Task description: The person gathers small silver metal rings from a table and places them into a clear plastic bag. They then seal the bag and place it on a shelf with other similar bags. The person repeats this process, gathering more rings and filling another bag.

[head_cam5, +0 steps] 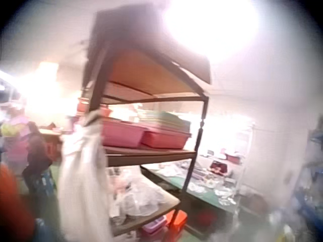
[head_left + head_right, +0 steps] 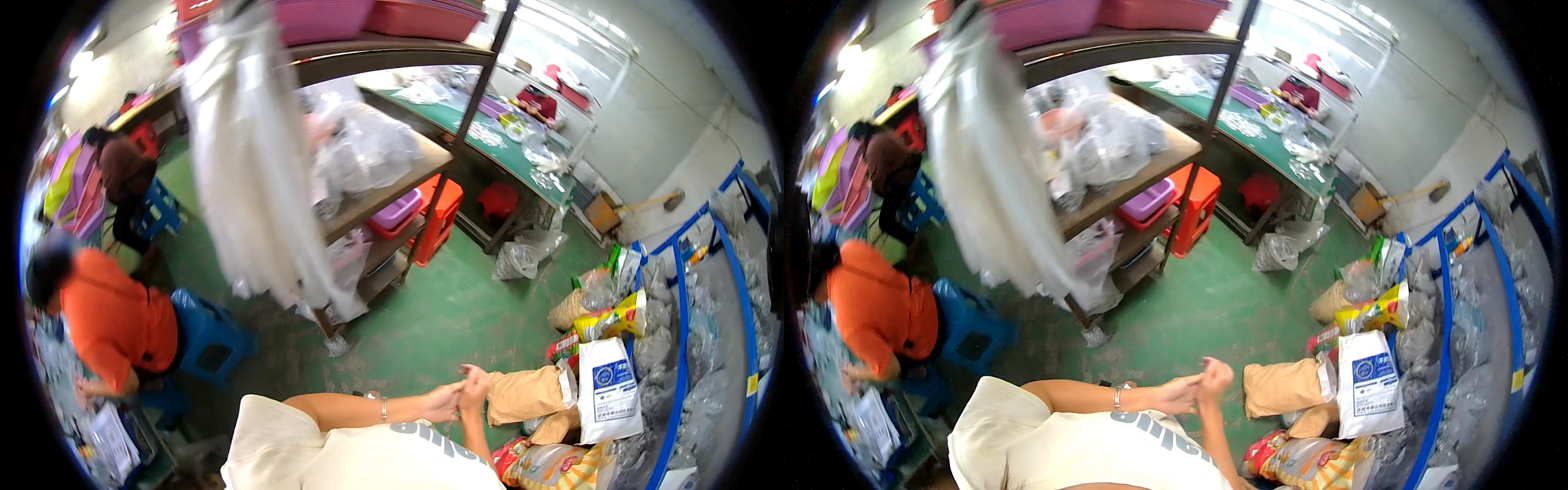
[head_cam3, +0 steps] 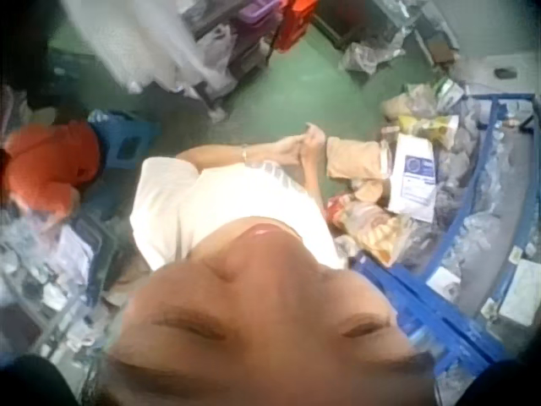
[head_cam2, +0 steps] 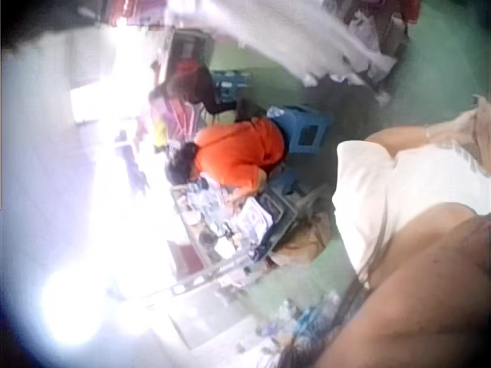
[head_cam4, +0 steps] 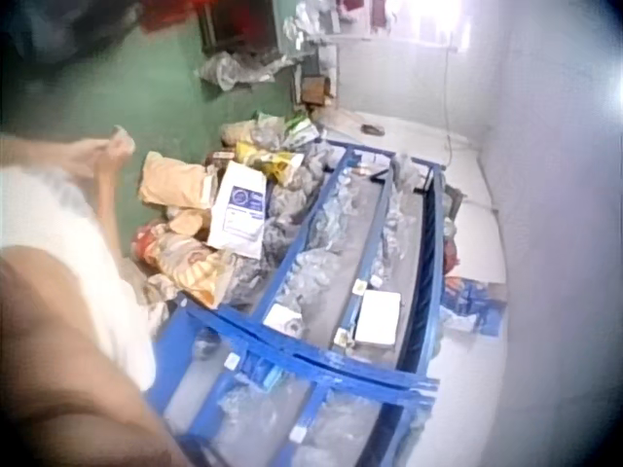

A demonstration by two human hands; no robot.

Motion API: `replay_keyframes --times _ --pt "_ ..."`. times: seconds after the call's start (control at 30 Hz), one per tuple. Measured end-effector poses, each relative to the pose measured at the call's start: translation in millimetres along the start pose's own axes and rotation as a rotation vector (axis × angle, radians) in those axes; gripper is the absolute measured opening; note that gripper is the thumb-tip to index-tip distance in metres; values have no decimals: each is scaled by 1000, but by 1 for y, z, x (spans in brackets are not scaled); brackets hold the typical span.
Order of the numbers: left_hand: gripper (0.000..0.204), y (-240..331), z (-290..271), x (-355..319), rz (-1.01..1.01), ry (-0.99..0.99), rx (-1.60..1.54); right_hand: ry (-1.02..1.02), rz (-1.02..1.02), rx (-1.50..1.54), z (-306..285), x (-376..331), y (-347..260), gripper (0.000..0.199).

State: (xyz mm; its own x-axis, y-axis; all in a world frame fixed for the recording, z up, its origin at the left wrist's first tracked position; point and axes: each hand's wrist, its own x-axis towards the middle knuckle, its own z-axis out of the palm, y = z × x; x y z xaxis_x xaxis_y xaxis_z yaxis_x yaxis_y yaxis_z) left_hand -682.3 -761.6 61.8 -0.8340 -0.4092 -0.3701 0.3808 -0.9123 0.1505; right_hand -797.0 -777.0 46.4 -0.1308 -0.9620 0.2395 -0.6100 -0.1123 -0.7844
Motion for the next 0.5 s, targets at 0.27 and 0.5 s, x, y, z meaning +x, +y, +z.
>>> replay_keyframes --times 0.27,0.5 --pt "39 148 42 115 41 -17 265 -145 1316 307 -55 -56 309 15" --pt "34 291 24 239 268 231 55 -270 1443 206 -65 78 397 11"
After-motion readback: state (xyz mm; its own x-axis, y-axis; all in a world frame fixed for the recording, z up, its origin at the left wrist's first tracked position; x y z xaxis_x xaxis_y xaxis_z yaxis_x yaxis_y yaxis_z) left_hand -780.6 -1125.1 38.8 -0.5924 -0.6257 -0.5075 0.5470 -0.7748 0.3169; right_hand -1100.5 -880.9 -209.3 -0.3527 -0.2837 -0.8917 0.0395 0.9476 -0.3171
